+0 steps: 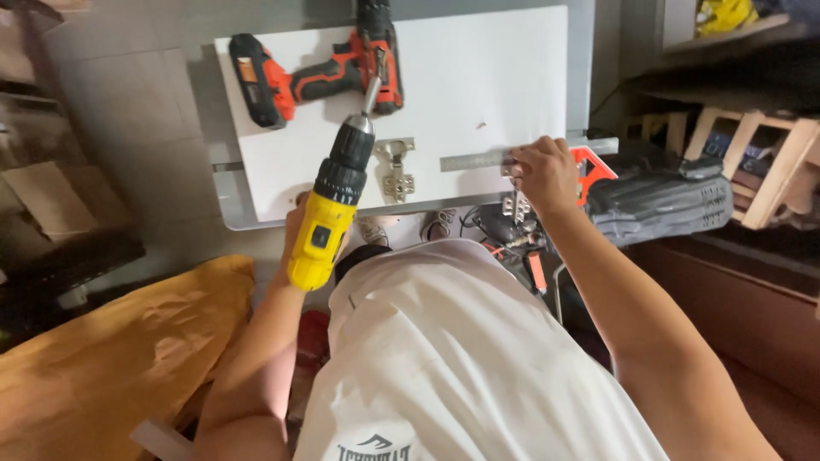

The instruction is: Installing metal hinges onto a cabinet door using a ruler for alignment and a power drill for fastening.

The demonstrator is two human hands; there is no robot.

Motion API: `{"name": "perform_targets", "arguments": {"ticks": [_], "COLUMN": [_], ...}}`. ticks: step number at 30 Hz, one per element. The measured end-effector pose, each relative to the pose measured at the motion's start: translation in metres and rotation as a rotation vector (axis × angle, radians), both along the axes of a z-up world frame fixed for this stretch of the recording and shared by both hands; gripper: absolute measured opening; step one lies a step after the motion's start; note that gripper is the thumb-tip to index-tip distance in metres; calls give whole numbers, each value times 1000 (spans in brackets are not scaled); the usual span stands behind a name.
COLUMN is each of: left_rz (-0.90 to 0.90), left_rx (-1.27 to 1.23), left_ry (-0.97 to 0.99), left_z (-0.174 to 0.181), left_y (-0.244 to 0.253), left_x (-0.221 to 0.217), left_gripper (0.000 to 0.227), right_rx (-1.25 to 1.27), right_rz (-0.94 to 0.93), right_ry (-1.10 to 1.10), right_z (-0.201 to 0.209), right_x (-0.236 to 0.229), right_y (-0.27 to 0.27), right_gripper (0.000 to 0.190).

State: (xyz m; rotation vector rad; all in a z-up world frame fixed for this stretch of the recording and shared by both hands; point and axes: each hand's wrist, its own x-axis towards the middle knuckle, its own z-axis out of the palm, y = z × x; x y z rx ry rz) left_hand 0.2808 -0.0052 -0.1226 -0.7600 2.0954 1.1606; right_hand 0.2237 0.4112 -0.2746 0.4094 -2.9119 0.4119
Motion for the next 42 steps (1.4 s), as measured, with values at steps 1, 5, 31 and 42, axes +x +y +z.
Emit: {"name": "perform_targets", "arguments": {"ticks": [1,5,31,42], "left_rz": [2,3,-478,957], "left_rx": [-10,-46,171,856], "left_ry": [-44,-140,607,-148], "left_z": [3,21,-83,-31], "left_y": [2,30,109,128], "left_x": [1,10,89,69], "left_gripper": [45,42,48,23], "right_rx": [-24,-61,-159,-180], "right_rz": [6,30,116,141], "right_ry": [15,28,55,80], "right_z": [-3,-4,5,1], "right_x": [-2,-2,-3,-3], "right_y": [-2,1,10,13], "right_gripper": [19,16,6,6]}}
